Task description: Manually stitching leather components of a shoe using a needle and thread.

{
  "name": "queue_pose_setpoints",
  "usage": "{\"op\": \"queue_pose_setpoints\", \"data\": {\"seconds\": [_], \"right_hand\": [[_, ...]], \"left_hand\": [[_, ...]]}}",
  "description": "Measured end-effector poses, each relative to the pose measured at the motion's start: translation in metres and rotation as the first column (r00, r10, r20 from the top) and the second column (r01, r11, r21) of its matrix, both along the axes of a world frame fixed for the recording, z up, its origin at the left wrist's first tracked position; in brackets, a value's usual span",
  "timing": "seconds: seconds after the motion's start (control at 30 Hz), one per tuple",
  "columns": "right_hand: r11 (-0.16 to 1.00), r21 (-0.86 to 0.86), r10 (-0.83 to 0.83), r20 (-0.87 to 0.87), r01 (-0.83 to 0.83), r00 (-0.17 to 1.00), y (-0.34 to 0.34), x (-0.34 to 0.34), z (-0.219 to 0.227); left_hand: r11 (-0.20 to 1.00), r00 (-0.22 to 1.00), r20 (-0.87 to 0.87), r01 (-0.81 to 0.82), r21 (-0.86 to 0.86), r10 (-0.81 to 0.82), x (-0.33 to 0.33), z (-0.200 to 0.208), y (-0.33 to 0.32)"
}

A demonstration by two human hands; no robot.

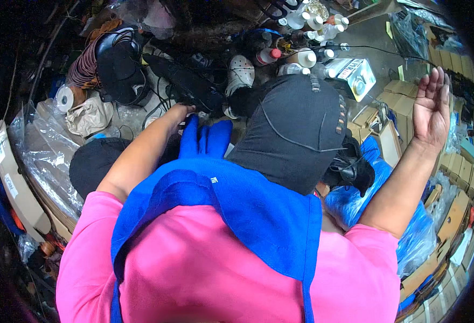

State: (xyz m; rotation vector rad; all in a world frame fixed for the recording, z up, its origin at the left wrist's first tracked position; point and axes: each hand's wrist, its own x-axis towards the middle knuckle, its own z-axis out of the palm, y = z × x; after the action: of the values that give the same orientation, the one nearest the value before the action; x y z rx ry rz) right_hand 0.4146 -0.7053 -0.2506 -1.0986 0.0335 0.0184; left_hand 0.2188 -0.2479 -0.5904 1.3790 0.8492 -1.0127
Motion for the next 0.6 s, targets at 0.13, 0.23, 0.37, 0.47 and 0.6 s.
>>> {"op": "queue_pose_setpoints", "data": {"seconds": [0.13,0.23,0.37,0.47,0.6], "right_hand": [[0.984,0.013,0.177,-0.062,-0.176,0.982,0.005,0.002,-0.009],[0.992,-0.117,0.027,-0.128,-0.042,0.991,0.011,0.0,-0.017],[0.985,-0.161,0.044,-0.095,-0.059,0.995,0.026,-0.003,-0.028],[0.95,-0.07,0.302,-0.027,-0.303,0.953,0.049,-0.005,-0.033],[0.972,-0.235,-0.012,-0.061,-0.003,0.998,0.087,-0.015,-0.032]], "left_hand": [[0.937,0.933,-0.199,-0.327,-0.12,0.3,0.016,-0.015,-0.015],[0.878,0.864,-0.267,-0.467,-0.108,0.426,0.021,-0.02,-0.021],[0.744,0.781,-0.272,-0.621,-0.247,0.562,0.023,-0.003,0.0],[0.746,0.757,-0.076,-0.653,-0.134,0.649,0.027,0.037,0.039],[0.689,0.676,0.14,-0.72,-0.087,0.724,0.019,0.11,0.076]]}}
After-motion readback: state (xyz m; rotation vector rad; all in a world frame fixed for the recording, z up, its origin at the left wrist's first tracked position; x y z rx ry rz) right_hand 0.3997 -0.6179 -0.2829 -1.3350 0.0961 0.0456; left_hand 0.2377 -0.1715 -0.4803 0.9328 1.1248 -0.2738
